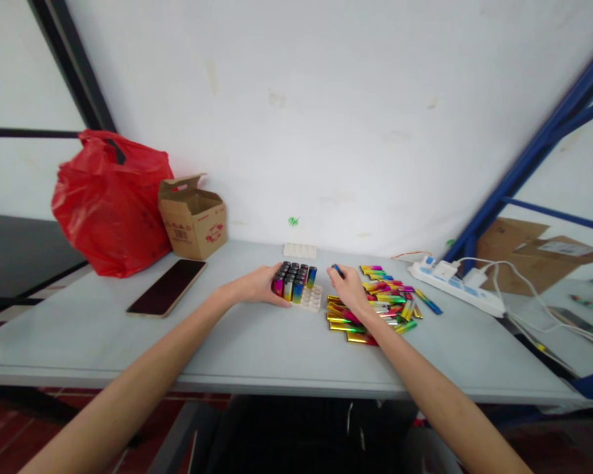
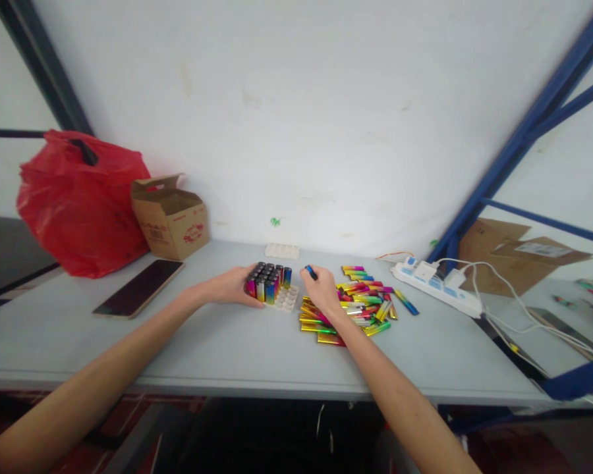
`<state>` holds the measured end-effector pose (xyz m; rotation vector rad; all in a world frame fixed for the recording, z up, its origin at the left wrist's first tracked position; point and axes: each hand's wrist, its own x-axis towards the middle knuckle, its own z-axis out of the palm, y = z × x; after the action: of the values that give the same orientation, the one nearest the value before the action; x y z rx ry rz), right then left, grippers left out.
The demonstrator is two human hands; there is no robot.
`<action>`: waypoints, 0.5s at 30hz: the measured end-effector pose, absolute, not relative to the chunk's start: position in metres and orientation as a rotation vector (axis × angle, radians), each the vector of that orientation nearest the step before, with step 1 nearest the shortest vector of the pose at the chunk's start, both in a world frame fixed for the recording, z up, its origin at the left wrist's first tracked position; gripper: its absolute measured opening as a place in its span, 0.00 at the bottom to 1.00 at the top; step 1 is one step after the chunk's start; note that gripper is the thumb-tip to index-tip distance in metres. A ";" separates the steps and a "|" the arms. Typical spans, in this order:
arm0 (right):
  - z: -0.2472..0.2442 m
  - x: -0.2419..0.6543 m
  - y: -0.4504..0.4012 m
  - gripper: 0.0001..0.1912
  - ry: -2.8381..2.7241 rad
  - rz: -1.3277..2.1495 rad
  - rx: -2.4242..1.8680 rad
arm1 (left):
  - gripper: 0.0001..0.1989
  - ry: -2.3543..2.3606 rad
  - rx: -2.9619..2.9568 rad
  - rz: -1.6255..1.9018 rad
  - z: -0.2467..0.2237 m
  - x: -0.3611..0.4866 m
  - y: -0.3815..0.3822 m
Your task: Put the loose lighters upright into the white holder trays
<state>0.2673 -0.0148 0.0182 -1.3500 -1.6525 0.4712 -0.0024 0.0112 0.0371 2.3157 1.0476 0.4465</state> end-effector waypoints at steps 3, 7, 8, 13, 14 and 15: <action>0.017 0.267 -0.014 0.22 -1.658 0.433 -1.327 | 0.39 1.044 2.318 0.446 0.038 -0.002 0.011; 0.019 0.268 -0.016 0.23 -1.712 0.507 -1.253 | 0.40 1.050 2.313 0.446 0.038 -0.002 0.011; 0.020 0.269 -0.017 0.23 -1.743 0.536 -1.229 | 0.40 1.055 2.310 0.448 0.038 -0.003 0.011; 0.026 0.270 -0.022 0.23 -1.989 0.251 -1.116 | 0.42 1.054 2.307 0.462 0.036 -0.002 0.012; 0.026 0.270 -0.022 0.24 -2.041 0.189 -1.114 | 0.42 1.055 2.315 0.459 0.036 -0.002 0.012; 0.026 0.270 -0.022 0.24 -2.084 0.164 -1.124 | 0.41 1.058 2.322 0.455 0.035 -0.002 0.012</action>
<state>0.2698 -0.0219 0.0257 -1.1241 -2.0841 0.1639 -0.0023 0.0122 0.0352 2.3219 1.0578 0.4552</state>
